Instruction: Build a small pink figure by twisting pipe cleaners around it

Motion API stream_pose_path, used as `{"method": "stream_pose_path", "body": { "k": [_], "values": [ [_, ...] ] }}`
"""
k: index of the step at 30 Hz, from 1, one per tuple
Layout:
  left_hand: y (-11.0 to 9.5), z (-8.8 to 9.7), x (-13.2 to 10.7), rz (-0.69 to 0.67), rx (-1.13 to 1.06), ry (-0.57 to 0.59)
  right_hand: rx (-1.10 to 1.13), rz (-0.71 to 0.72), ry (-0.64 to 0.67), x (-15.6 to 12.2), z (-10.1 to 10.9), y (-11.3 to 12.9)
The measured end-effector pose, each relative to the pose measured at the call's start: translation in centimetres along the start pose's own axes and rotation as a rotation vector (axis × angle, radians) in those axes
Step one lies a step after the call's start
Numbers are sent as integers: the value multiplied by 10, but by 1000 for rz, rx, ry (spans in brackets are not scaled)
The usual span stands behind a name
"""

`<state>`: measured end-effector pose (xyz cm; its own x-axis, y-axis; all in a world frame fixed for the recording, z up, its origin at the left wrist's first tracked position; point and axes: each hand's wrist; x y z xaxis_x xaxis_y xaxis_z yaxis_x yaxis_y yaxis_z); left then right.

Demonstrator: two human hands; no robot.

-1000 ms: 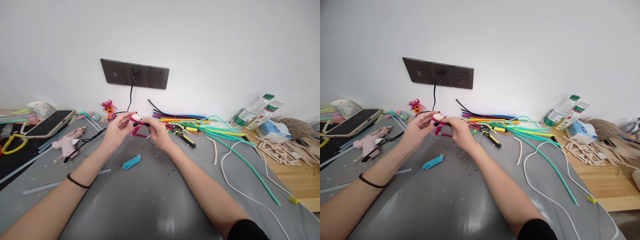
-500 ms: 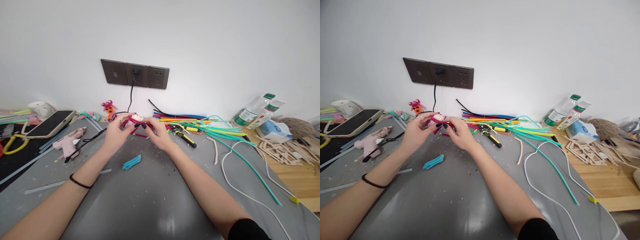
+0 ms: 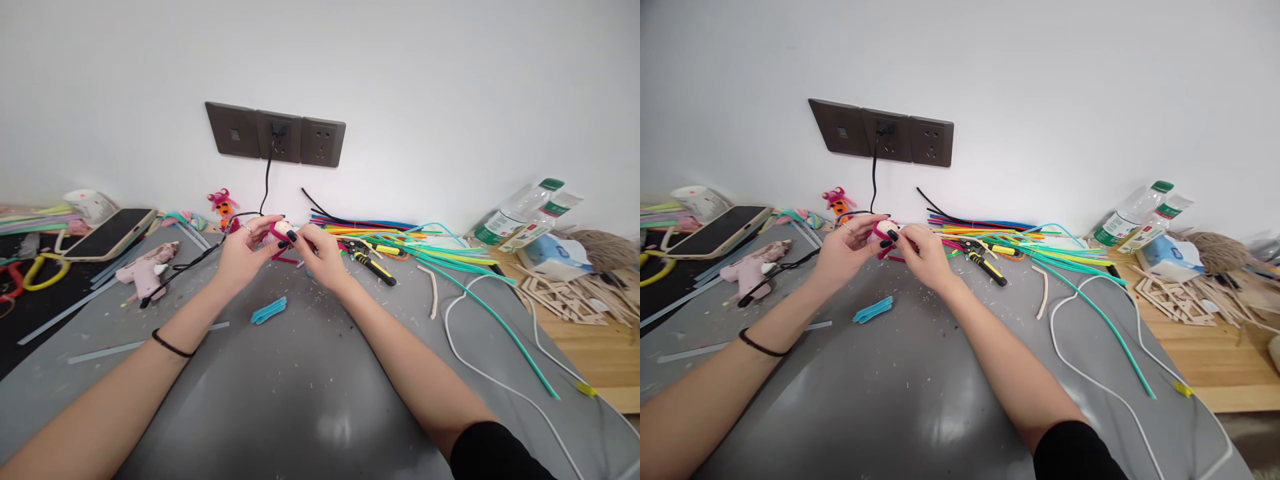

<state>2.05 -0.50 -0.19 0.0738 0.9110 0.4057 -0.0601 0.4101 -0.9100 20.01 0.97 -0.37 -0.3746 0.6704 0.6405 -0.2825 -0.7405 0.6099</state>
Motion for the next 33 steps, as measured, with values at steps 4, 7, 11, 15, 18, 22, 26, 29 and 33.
{"method": "stream_pose_path", "body": {
  "k": [4, 7, 11, 15, 18, 22, 26, 29, 33],
  "values": [
    [0, 1, 1, 12, -17, 3, 87, -40, -33, -1, -1, 0],
    [-1, 0, 1, 39, -44, -5, 95, -48, -16, -1, -2, 0],
    [-1, -2, 0, 56, -54, 9, 105, -42, -7, -2, -4, -2],
    [0, -4, 0, 58, -90, 21, 158, -49, -7, -3, -6, -5],
    [3, -3, 0, 79, -150, 6, 203, -70, -14, -3, -7, -7],
    [5, -2, 1, 110, -224, -13, 287, -67, -36, -1, -8, -8],
    [6, -1, 2, 103, -228, -19, 296, -84, -22, 1, -8, -9],
    [7, -2, 1, 92, -221, -23, 289, -103, -37, 1, -9, -10],
    [7, -2, 1, 78, -205, -26, 327, -94, -58, 0, -10, -10]
  ]
}}
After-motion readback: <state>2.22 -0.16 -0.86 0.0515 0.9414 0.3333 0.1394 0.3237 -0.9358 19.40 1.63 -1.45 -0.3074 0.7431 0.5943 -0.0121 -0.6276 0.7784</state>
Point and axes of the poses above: each hand's wrist, its own x-axis towards the middle knuckle, its own z-axis out of the back of the hand, y = z × x, and after that the axes turned 2 degrees about y, right-handed
